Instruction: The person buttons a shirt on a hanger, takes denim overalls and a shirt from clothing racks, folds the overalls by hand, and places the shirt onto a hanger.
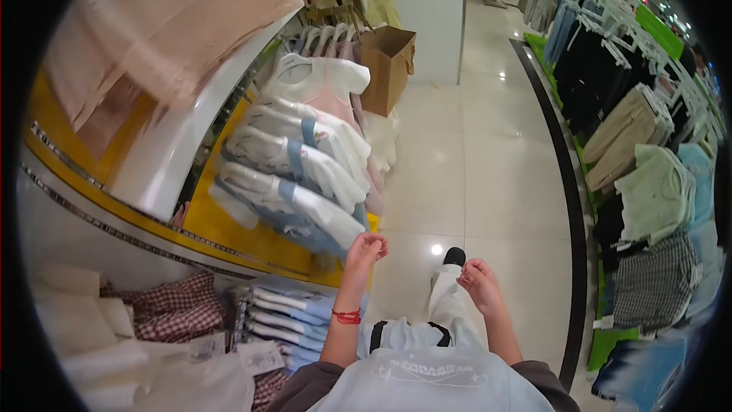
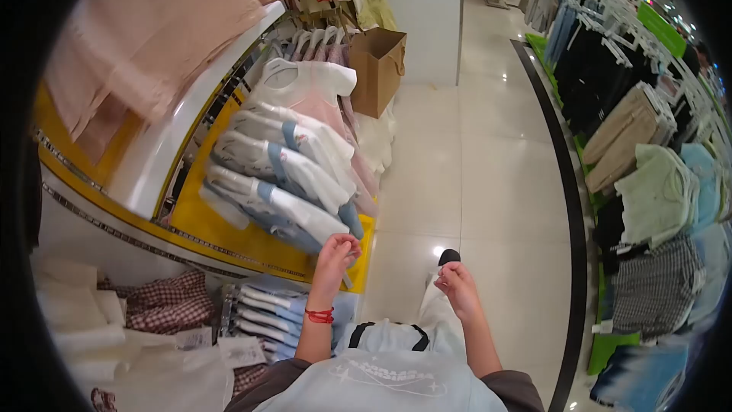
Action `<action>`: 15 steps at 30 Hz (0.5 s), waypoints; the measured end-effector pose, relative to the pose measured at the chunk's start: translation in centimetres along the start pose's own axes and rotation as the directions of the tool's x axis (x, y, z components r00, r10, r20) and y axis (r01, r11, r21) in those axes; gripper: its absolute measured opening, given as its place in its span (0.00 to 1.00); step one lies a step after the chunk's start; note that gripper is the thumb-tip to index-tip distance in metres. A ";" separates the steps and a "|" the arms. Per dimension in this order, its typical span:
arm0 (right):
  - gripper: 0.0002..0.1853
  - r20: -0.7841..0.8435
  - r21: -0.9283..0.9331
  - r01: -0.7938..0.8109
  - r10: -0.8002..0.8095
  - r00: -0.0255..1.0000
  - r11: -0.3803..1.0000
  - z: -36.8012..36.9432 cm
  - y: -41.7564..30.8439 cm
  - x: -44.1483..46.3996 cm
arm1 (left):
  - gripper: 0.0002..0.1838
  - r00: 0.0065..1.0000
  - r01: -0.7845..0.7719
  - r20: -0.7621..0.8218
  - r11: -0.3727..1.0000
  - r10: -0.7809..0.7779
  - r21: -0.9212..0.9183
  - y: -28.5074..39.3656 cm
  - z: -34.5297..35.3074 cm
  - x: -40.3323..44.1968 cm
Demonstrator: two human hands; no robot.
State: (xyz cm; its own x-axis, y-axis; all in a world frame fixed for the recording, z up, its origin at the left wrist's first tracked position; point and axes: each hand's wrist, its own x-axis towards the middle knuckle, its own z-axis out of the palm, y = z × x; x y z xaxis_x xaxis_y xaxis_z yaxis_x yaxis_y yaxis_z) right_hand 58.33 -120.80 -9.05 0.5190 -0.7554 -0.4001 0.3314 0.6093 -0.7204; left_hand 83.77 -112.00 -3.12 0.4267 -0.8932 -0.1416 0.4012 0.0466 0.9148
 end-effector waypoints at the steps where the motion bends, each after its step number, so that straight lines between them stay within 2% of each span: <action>1: 0.04 -0.001 -0.026 0.004 -0.004 1.000 1.000 -0.3 -1.1 2.3 | 0.08 1.000 0.014 -0.015 1.000 -0.014 -0.015 -0.8 0.1 2.0; 6: 0.05 0.021 -0.093 0.051 -0.049 0.999 0.994 -0.7 -9.3 13.8 | 0.08 0.995 0.055 -0.079 0.997 -0.060 -0.059 -1.6 3.5 12.7; 10: 0.06 0.053 -0.196 0.101 -0.092 0.994 0.975 -0.1 -17.2 22.3 | 0.10 0.999 -0.001 -0.034 0.997 -0.001 -0.071 -0.1 6.6 21.6; 13: 0.06 0.092 -0.249 0.118 -0.098 0.991 0.961 0.0 -20.3 28.5 | 0.10 0.988 -0.097 -0.120 0.995 0.092 -0.030 0.6 9.0 26.4; 15: 0.06 0.129 -0.244 0.088 -0.057 0.990 0.966 0.8 -21.3 30.5 | 0.10 0.994 -0.036 -0.105 0.998 0.029 -0.061 0.6 9.8 27.6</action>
State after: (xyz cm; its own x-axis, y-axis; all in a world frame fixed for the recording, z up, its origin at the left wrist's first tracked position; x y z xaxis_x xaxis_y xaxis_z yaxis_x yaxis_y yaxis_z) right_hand 67.76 -156.64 -5.50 0.5963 -0.7516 -0.2820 0.1729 0.4633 -0.8692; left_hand 87.84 -140.97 -2.77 0.5210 -0.8396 -0.1536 0.4340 0.1056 0.8947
